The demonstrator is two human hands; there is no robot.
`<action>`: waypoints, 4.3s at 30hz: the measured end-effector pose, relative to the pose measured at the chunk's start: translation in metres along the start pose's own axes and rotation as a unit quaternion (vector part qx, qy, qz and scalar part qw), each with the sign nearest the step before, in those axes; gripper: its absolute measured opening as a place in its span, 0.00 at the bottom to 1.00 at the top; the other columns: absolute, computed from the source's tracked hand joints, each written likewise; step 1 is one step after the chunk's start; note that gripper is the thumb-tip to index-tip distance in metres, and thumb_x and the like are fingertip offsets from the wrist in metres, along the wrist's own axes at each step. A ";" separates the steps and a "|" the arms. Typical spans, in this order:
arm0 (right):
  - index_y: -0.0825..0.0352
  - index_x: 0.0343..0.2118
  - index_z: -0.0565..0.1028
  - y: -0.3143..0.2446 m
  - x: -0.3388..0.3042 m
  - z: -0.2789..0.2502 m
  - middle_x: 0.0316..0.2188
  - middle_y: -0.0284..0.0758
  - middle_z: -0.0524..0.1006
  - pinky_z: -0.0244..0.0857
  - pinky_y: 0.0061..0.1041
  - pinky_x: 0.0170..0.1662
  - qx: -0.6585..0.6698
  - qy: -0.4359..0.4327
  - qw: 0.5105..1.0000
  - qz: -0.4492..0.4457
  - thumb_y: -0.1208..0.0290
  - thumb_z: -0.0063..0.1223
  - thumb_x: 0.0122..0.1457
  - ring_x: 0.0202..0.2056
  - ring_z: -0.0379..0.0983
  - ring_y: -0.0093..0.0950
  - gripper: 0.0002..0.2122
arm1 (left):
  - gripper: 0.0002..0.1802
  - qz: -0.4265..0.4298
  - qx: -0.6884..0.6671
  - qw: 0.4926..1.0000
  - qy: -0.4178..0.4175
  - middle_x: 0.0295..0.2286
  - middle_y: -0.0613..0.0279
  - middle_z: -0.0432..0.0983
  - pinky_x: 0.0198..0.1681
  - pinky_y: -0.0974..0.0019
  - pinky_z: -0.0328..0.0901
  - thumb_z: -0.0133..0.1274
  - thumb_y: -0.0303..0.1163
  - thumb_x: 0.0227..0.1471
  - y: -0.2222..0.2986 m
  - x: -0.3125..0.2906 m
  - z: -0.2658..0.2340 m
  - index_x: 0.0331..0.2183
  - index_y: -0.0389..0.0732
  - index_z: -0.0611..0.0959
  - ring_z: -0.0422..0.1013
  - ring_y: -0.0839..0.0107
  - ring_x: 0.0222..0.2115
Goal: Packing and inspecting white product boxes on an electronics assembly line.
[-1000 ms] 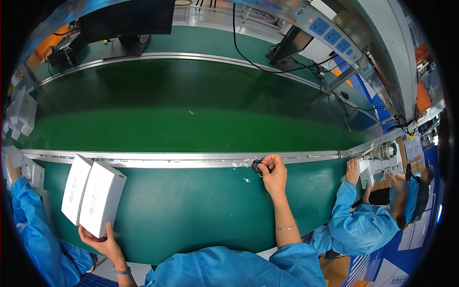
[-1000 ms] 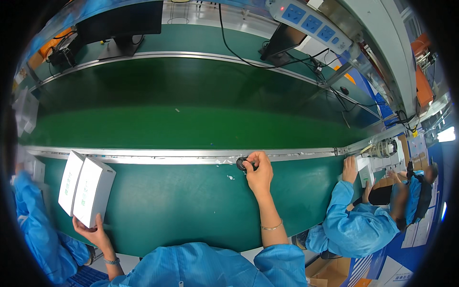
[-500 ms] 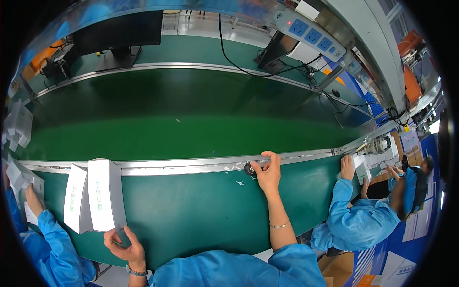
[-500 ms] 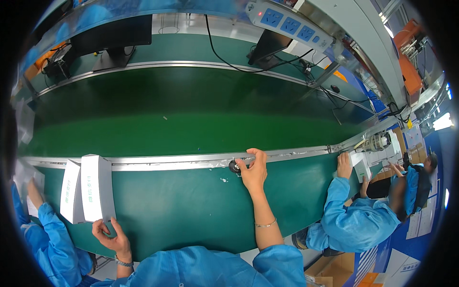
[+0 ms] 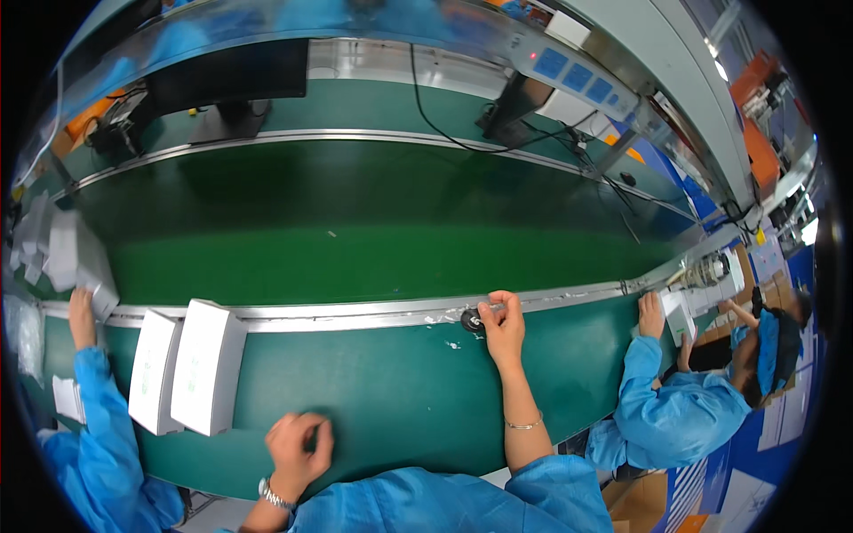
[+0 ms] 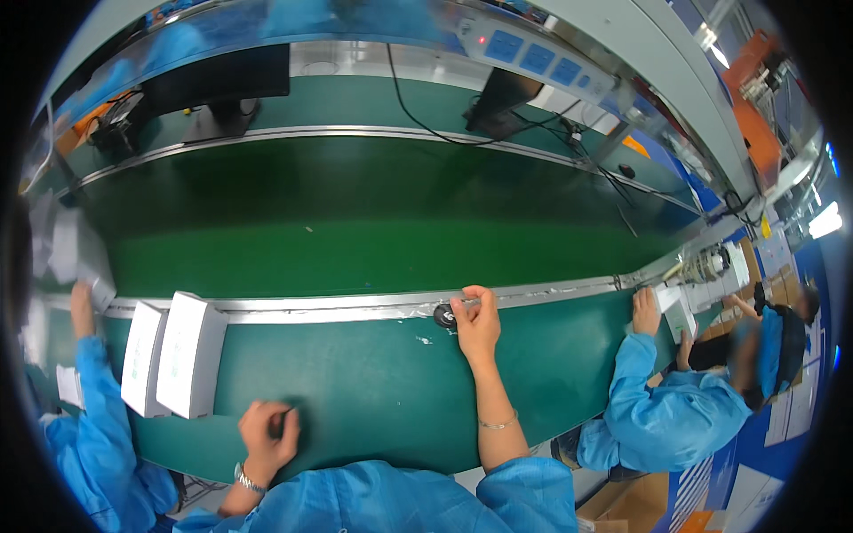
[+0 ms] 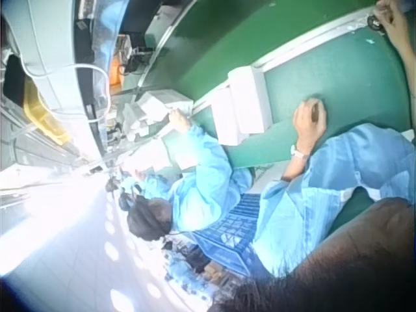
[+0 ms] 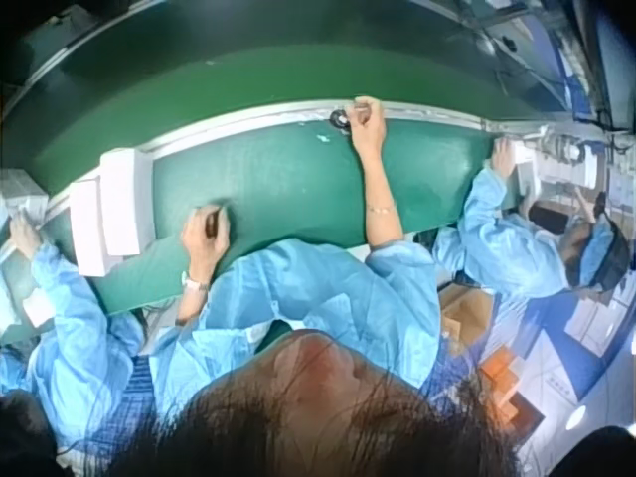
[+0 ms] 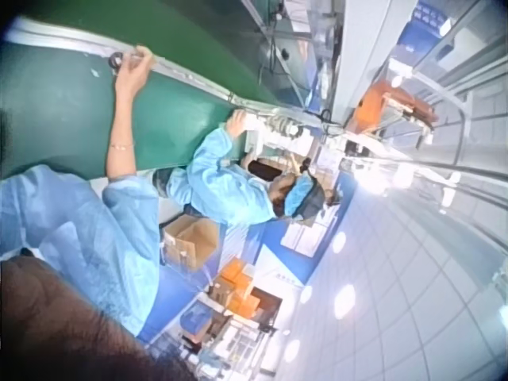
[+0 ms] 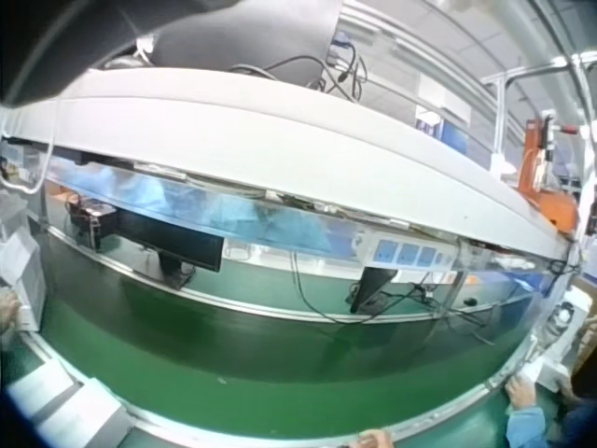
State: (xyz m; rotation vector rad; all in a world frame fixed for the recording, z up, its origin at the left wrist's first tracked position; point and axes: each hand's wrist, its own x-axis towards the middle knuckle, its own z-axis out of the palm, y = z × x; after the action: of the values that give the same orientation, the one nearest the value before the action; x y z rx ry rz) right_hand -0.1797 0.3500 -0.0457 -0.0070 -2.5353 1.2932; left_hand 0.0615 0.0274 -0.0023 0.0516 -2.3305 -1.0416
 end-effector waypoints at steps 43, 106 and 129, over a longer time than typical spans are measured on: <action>0.65 0.49 0.72 -0.060 -0.030 -0.127 0.51 0.44 0.71 0.55 0.48 0.59 -0.306 0.188 0.929 -0.096 0.67 0.72 0.44 0.55 0.66 0.46 0.28 | 0.10 -0.003 -0.162 0.959 -0.232 0.22 0.64 0.72 0.25 0.71 0.66 0.65 0.21 0.47 0.006 0.041 0.077 0.35 0.39 0.83 0.70 0.74 0.21; 0.61 0.33 0.73 -0.168 -0.117 -0.025 0.33 0.32 0.72 0.55 0.41 0.50 -0.202 -0.301 0.879 -0.310 0.77 0.60 0.54 0.38 0.68 0.34 0.07 | 0.50 -0.083 -0.155 0.965 -0.194 0.37 0.61 0.68 0.34 0.61 0.72 0.82 0.48 0.26 -0.027 0.053 0.023 0.50 0.48 0.73 0.75 0.63 0.32; 0.59 0.31 0.67 -0.143 -0.120 -0.016 0.32 0.29 0.79 0.57 0.36 0.50 0.047 -0.265 0.915 -0.302 0.85 0.53 0.54 0.35 0.71 0.33 0.11 | 0.50 -0.088 -0.175 0.960 -0.199 0.38 0.60 0.71 0.36 0.60 0.75 0.81 0.50 0.26 -0.029 0.055 0.026 0.49 0.44 0.73 0.79 0.60 0.34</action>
State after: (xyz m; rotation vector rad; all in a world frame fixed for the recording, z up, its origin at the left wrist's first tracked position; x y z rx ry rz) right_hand -0.0427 0.2611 0.0452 1.1969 -2.5312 1.2541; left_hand -0.0038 0.0103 -0.0091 -0.1008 -2.4822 -1.6724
